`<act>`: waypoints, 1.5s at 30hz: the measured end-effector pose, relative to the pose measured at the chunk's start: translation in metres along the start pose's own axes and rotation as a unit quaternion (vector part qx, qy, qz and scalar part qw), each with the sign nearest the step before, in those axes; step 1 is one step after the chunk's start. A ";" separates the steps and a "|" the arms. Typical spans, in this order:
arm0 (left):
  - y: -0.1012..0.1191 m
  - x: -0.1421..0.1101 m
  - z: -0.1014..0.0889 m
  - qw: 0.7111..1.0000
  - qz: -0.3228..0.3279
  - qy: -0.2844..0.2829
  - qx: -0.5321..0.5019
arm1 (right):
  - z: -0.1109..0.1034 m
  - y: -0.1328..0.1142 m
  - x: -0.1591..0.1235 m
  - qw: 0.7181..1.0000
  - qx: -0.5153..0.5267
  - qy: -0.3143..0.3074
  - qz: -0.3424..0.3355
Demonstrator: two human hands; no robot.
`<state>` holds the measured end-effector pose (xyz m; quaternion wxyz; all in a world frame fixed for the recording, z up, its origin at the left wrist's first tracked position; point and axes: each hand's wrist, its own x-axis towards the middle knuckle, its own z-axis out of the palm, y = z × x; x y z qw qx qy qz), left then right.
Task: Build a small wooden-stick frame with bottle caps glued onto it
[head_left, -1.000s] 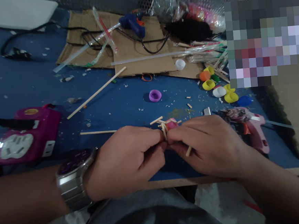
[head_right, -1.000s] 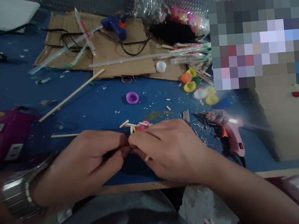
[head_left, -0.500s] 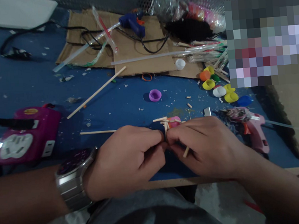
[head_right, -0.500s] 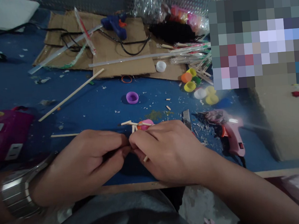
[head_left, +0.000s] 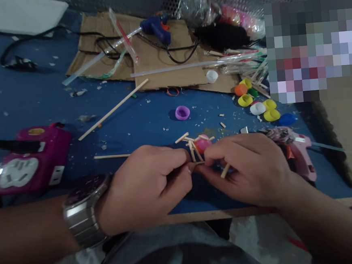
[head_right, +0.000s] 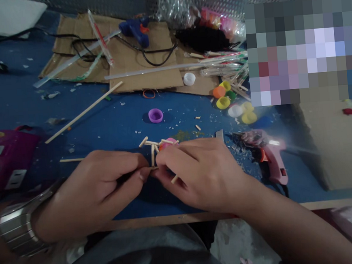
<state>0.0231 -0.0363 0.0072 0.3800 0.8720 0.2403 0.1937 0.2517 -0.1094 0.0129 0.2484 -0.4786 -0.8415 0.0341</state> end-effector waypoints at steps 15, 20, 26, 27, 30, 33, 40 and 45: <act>-0.001 0.000 0.000 1.000 0.009 -0.006 -0.003 | 0.000 0.001 0.001 0.999 0.011 -0.031 -0.003; -0.001 -0.001 0.002 1.000 0.005 -0.015 -0.002 | 0.000 0.001 0.003 0.999 0.018 -0.046 -0.010; -0.003 0.000 0.003 1.000 0.005 -0.027 0.003 | 0.000 -0.001 0.004 0.999 -0.002 -0.045 -0.016; -0.004 0.000 0.003 1.000 0.010 -0.025 0.012 | 0.000 0.000 0.004 0.999 -0.003 -0.044 -0.018; -0.004 0.001 -0.002 0.997 0.043 -0.015 0.055 | -0.001 0.001 0.004 0.999 -0.005 -0.045 -0.020; -0.005 0.000 -0.009 0.992 0.073 0.005 0.100 | -0.002 0.003 0.004 0.999 -0.006 -0.052 -0.015; -0.006 -0.004 -0.012 0.982 0.091 0.032 0.164 | -0.002 0.004 0.003 0.999 0.008 -0.043 -0.011; -0.009 -0.003 -0.014 0.975 0.139 0.004 0.173 | -0.001 0.006 0.002 0.999 0.014 -0.038 -0.001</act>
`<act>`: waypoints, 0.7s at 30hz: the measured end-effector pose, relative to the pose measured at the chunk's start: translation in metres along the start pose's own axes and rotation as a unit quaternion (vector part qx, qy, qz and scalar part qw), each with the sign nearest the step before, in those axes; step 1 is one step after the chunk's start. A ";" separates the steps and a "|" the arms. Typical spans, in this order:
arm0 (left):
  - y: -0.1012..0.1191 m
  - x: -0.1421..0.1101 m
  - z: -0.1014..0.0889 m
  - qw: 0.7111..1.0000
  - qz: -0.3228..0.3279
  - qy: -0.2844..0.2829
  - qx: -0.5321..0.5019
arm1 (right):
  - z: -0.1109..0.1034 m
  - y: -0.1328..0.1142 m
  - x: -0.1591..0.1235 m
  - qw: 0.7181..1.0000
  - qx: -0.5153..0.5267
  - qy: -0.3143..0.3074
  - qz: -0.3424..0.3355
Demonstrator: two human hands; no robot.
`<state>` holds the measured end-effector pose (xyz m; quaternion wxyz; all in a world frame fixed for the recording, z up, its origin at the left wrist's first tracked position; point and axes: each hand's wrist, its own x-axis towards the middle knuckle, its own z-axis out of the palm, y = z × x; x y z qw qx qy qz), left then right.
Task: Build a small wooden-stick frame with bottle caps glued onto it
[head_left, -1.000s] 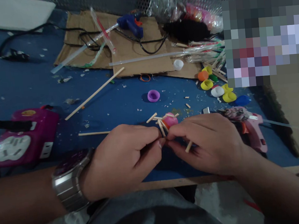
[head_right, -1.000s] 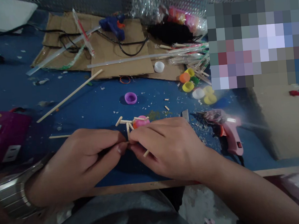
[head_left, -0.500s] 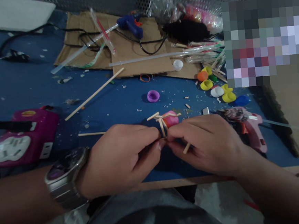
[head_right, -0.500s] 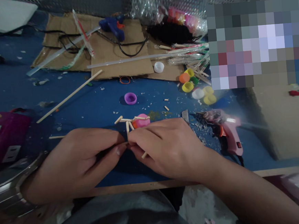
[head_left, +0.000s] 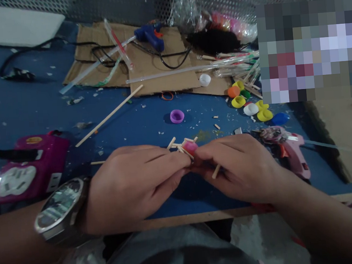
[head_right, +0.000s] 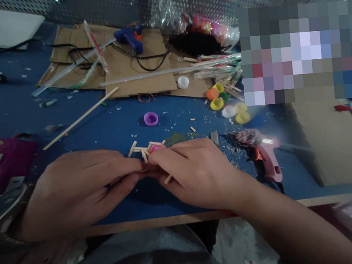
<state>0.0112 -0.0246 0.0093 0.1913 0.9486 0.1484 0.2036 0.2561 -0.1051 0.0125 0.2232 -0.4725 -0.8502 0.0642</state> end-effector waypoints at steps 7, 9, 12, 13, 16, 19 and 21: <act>-0.001 -0.002 -0.003 1.000 0.017 0.021 -0.004 | 0.001 0.001 -0.002 1.000 0.022 0.000 0.002; 0.000 -0.001 -0.003 1.000 0.015 0.019 -0.001 | 0.002 0.002 -0.002 1.000 0.026 0.008 -0.001; 0.000 0.001 -0.003 1.000 0.014 0.019 0.004 | 0.003 0.001 -0.002 1.000 0.015 0.023 -0.009; 0.000 0.001 -0.004 1.000 0.014 0.020 0.006 | 0.003 0.001 -0.002 1.000 0.008 0.028 -0.012; 0.001 0.002 -0.003 0.999 0.018 0.027 0.008 | 0.003 0.000 -0.003 0.999 -0.007 0.044 -0.021; 0.001 0.001 -0.001 0.998 0.010 0.065 0.006 | 0.001 -0.001 -0.003 0.998 0.003 0.058 -0.032; 0.002 -0.001 0.000 0.996 -0.001 0.091 0.001 | -0.001 -0.001 -0.002 0.997 0.013 0.067 -0.035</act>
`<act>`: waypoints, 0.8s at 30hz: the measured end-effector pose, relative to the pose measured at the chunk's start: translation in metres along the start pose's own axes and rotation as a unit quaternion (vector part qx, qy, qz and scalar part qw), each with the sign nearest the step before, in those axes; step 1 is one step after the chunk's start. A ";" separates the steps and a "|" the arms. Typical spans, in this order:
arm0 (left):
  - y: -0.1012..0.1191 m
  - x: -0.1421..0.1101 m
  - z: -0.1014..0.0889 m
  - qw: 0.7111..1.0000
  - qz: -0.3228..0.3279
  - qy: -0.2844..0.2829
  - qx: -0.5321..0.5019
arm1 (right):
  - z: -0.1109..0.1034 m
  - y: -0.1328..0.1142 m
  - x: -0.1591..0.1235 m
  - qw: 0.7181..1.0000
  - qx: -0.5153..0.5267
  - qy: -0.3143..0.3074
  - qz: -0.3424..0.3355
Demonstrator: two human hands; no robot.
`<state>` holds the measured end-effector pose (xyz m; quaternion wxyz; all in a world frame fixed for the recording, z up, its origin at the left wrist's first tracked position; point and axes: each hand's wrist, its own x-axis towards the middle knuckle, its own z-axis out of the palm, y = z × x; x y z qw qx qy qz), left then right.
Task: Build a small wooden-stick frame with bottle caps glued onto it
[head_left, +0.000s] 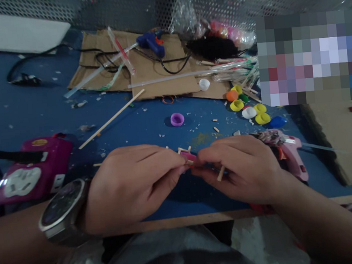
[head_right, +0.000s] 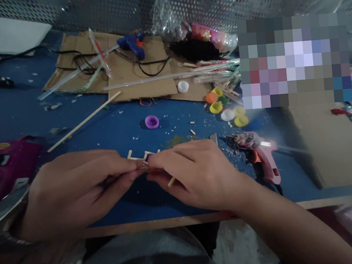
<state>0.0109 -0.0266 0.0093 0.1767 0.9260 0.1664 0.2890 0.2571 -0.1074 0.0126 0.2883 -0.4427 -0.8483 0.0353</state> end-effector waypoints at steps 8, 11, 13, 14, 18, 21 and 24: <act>-0.001 0.000 -0.002 1.000 0.000 0.004 -0.008 | 0.000 -0.001 0.002 0.998 0.052 0.011 0.033; -0.002 0.000 -0.001 1.000 0.000 -0.002 0.004 | 0.002 -0.001 0.002 0.998 0.047 0.005 0.041; -0.002 0.000 0.000 1.000 0.005 0.002 0.005 | 0.003 -0.001 0.003 0.999 0.039 0.011 0.036; -0.002 0.000 0.001 1.000 0.007 0.002 0.001 | 0.003 -0.001 0.003 0.999 0.039 0.013 0.034; -0.002 0.000 0.002 1.000 0.010 -0.003 -0.016 | 0.003 -0.001 0.004 0.998 0.048 0.006 0.034; -0.002 -0.001 0.002 1.000 0.009 -0.008 -0.012 | 0.003 0.000 0.003 0.998 0.044 0.007 0.037; -0.003 -0.001 0.003 1.000 0.008 -0.005 -0.003 | 0.003 -0.001 0.002 0.998 0.047 0.011 0.039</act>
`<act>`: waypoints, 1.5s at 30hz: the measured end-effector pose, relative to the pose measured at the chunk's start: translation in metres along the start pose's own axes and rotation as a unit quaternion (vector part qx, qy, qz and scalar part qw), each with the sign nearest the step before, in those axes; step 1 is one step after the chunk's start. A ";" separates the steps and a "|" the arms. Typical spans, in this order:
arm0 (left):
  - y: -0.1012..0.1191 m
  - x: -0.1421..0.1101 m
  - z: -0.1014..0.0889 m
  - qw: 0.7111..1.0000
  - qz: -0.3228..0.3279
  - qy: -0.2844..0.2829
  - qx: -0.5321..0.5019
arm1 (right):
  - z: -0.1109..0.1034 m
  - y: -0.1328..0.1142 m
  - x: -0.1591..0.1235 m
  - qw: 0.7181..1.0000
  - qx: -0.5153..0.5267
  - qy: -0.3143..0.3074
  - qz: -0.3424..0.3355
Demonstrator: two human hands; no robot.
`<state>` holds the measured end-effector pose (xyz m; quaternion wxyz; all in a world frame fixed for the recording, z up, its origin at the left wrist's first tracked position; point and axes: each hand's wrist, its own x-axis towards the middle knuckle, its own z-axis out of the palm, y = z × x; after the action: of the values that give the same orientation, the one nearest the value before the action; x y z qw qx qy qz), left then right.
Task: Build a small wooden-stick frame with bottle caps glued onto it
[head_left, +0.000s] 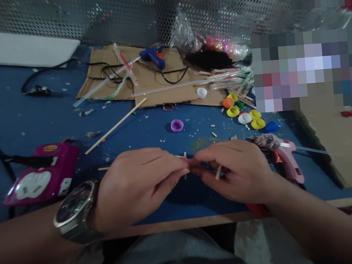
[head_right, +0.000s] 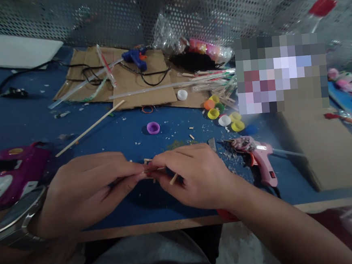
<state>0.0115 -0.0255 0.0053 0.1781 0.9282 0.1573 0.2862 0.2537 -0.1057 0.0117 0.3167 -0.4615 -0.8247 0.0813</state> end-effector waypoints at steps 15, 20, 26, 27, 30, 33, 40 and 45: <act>0.003 0.000 -0.001 1.000 0.010 -0.013 -0.012 | 0.005 -0.002 0.000 0.997 -0.049 0.026 -0.048; 0.004 0.000 0.000 1.000 0.000 -0.007 -0.025 | 0.003 0.000 -0.002 0.997 -0.035 0.016 -0.069; 0.005 0.001 0.000 0.999 -0.014 -0.008 -0.035 | 0.000 0.001 -0.003 0.996 -0.019 -0.007 -0.082; 0.004 0.001 0.000 0.999 -0.015 -0.009 -0.035 | 0.000 0.002 -0.003 0.996 -0.019 -0.007 -0.085; 0.004 0.000 -0.001 0.999 -0.017 -0.012 -0.036 | -0.001 0.002 -0.003 0.995 -0.020 -0.013 -0.093; 0.006 0.002 -0.002 0.998 -0.035 -0.012 -0.046 | -0.002 0.001 -0.003 0.996 -0.016 -0.010 -0.091; 0.008 0.005 -0.004 0.987 -0.118 0.001 -0.112 | -0.003 -0.006 -0.001 0.998 -0.013 0.027 -0.061; 0.005 0.006 -0.006 0.985 -0.130 0.007 -0.117 | -0.009 -0.011 0.003 0.999 0.020 0.036 -0.021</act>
<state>0.0137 -0.0259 0.0148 0.3200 0.8706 0.2436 0.2835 0.2499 -0.1105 0.0246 0.3574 -0.4399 -0.8205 0.0743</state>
